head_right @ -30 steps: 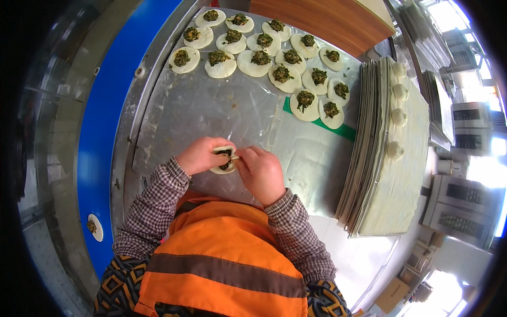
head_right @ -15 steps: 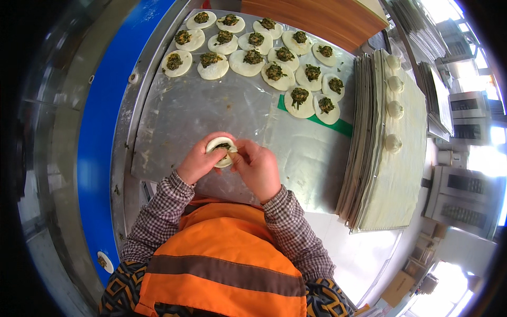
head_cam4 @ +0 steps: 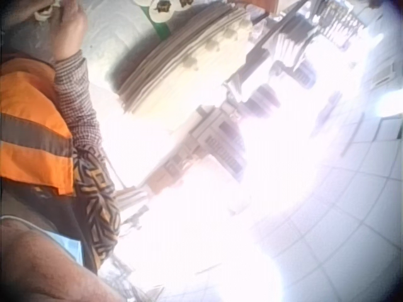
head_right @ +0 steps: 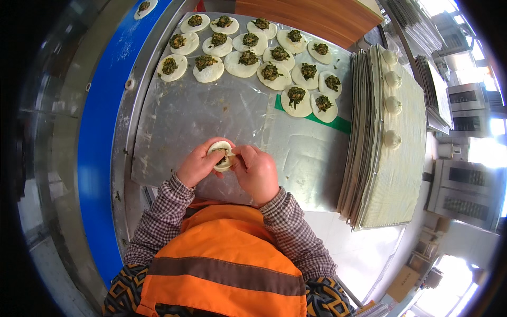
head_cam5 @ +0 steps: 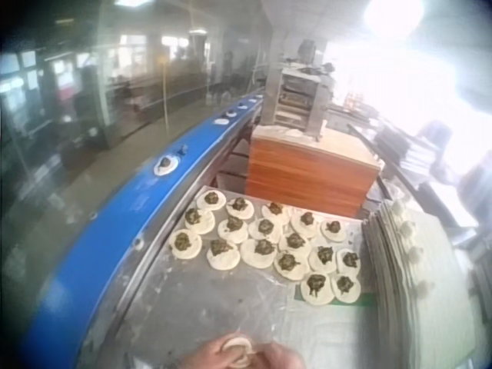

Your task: The person repeatedly picks up round dough discs with green filling from a blue conveyor belt, pleats the edges to seal them into dumplings, and places the finished dumplings onto a stack of trays. The process continues throughout the clip.

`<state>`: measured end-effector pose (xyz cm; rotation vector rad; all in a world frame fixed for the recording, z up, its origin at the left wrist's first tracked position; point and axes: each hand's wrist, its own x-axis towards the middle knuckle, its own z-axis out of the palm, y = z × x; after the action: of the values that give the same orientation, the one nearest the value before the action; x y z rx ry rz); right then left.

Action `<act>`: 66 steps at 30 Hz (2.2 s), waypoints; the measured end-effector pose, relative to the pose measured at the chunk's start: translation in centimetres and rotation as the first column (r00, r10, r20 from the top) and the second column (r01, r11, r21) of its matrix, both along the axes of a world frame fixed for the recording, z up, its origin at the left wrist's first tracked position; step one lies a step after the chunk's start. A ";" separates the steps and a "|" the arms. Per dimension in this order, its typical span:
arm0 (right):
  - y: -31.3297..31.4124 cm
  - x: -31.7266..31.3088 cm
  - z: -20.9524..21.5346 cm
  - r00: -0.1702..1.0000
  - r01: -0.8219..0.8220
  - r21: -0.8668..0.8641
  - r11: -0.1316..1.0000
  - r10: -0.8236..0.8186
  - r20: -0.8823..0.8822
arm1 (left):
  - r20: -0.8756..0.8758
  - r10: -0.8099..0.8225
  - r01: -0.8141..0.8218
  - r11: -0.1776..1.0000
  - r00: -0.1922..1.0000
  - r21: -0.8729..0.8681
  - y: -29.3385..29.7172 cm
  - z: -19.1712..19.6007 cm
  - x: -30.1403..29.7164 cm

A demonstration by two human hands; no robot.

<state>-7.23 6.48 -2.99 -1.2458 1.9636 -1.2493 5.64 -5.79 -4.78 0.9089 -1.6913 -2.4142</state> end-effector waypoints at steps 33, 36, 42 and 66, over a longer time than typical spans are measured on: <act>-0.2 -0.5 0.0 0.968 -0.066 -0.141 0.988 0.029 -0.250 | 0.056 0.227 -0.230 0.972 0.972 0.044 0.6 -0.4 -0.4; -0.4 0.1 0.0 0.998 0.023 -0.141 0.990 -0.015 0.061 | 0.066 0.216 -0.221 0.972 0.974 0.084 0.2 -0.3 -0.3; -0.4 -0.2 0.2 0.918 0.074 -0.016 0.997 -0.061 0.393 | -0.229 0.194 -0.207 0.978 0.954 -0.034 0.5 -0.4 -0.4; -0.1 0.1 1.8 0.978 0.030 -0.085 0.996 -0.012 0.209 | -0.383 0.170 -0.304 0.897 0.908 -0.321 0.9 -0.2 -1.3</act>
<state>-7.13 6.38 -1.22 -1.0885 1.7933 -1.4291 4.32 -4.90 -4.99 0.5565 -1.6989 -1.8628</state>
